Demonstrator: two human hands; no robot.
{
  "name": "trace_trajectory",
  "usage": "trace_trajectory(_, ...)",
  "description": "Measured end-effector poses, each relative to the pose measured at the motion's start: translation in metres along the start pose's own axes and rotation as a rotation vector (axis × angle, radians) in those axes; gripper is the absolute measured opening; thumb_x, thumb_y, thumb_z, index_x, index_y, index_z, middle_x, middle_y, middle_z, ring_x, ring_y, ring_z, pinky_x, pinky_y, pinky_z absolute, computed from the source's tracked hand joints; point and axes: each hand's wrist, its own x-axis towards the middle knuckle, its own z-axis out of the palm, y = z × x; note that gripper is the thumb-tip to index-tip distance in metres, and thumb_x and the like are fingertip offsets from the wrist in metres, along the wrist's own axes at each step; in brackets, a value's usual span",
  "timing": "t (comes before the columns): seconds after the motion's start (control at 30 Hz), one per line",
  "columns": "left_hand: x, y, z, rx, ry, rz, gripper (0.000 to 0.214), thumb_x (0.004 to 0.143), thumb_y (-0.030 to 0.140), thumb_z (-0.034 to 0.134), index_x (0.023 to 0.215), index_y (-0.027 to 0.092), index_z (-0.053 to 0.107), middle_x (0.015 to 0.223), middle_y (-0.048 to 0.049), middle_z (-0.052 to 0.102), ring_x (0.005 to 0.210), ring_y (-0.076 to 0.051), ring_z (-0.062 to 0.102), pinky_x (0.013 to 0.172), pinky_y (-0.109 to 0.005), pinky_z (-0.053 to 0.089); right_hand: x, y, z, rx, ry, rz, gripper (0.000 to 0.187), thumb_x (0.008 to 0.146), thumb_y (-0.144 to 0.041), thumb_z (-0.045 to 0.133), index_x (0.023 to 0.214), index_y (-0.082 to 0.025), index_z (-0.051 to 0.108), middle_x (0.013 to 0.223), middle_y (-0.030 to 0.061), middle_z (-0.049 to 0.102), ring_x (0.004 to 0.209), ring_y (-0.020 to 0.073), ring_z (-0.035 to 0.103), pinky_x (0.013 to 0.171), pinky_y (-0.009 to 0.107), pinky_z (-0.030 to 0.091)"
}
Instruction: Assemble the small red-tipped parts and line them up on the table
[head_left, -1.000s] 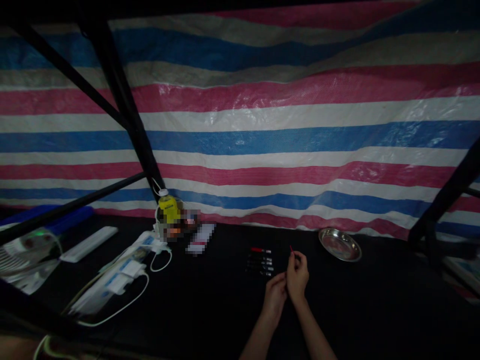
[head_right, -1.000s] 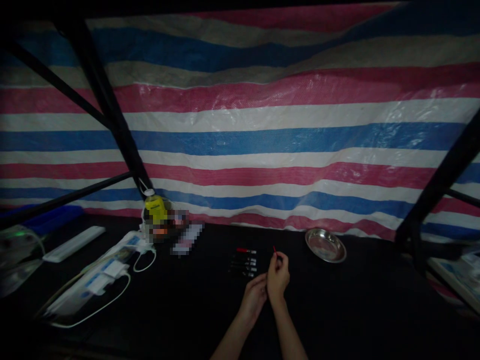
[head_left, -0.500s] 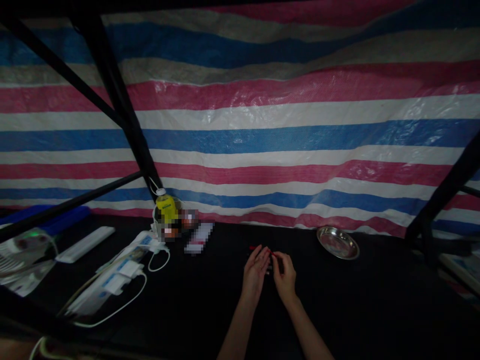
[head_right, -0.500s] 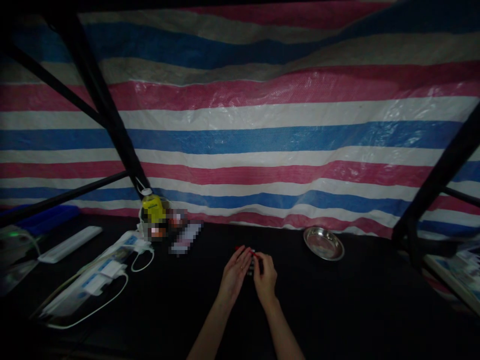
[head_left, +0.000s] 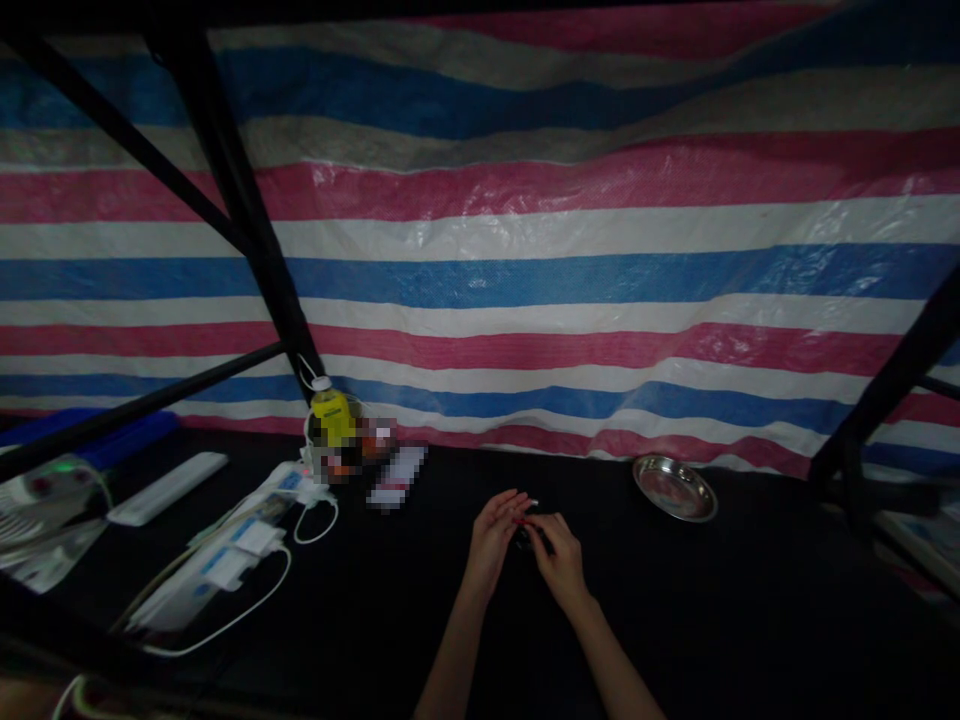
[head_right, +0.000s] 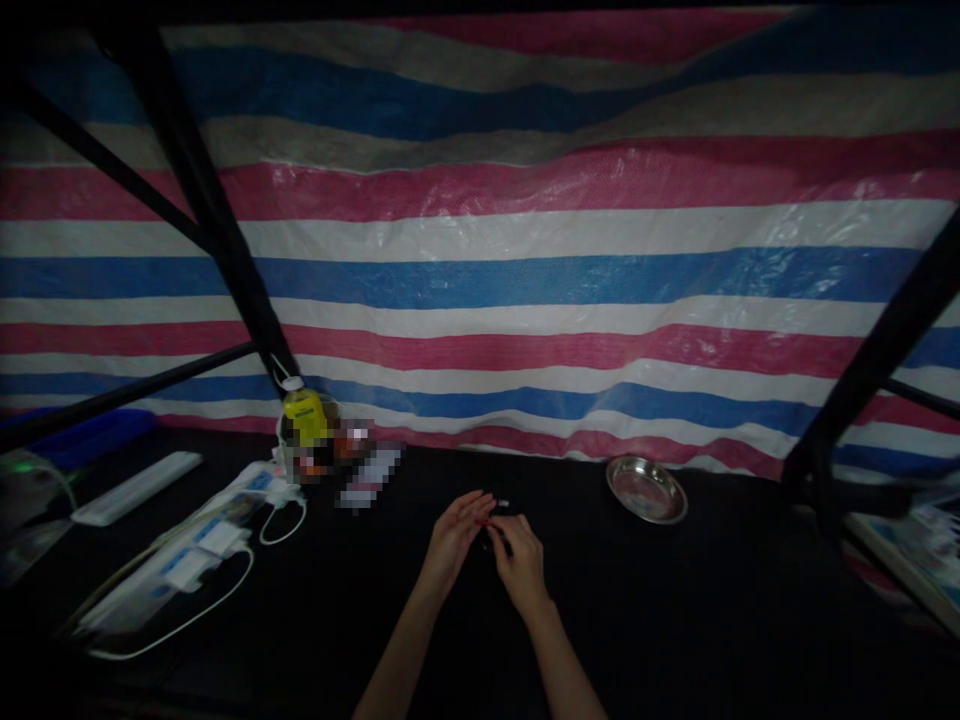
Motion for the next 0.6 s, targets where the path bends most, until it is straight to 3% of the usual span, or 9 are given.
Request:
trace_trajectory(0.2,0.000,0.006,-0.006,0.046,-0.027,0.004,0.041,0.061,0.030,0.075,0.094,0.011,0.061,0.104,-0.0173,0.066,0.100,-0.028,0.062,0.096,-0.041,0.041,-0.002,0.003,0.000,-0.015,0.045,0.035,0.020,0.087,-0.020,0.046,0.097,-0.023,0.062,0.089,0.0048,0.068,0.082,0.0179,0.062,0.075,0.033,0.050)
trace_trajectory(0.43,-0.002,-0.006,-0.007,0.200,-0.118,0.042,0.042,0.064,0.036,0.073,0.096,0.013,0.059,0.106,-0.0172,0.065,0.100,-0.026,0.061,0.095,-0.042,0.042,-0.005,0.002,0.003,-0.028,-0.057,0.032,0.022,0.088,-0.020,0.044,0.100,-0.024,0.061,0.095,0.0043,0.068,0.089,0.0183,0.063,0.089,0.038,0.045)
trace_trajectory(0.6,0.002,-0.010,-0.003,0.307,-0.120,0.095,0.043,0.066,0.040,0.070,0.099,0.016,0.059,0.107,-0.0146,0.066,0.102,-0.025,0.060,0.095,-0.041,0.042,-0.008,0.003,0.007,0.016,-0.019,0.109,0.023,0.087,-0.023,0.046,0.103,-0.025,0.062,0.097,0.0046,0.068,0.088,0.0184,0.063,0.082,0.033,0.049)
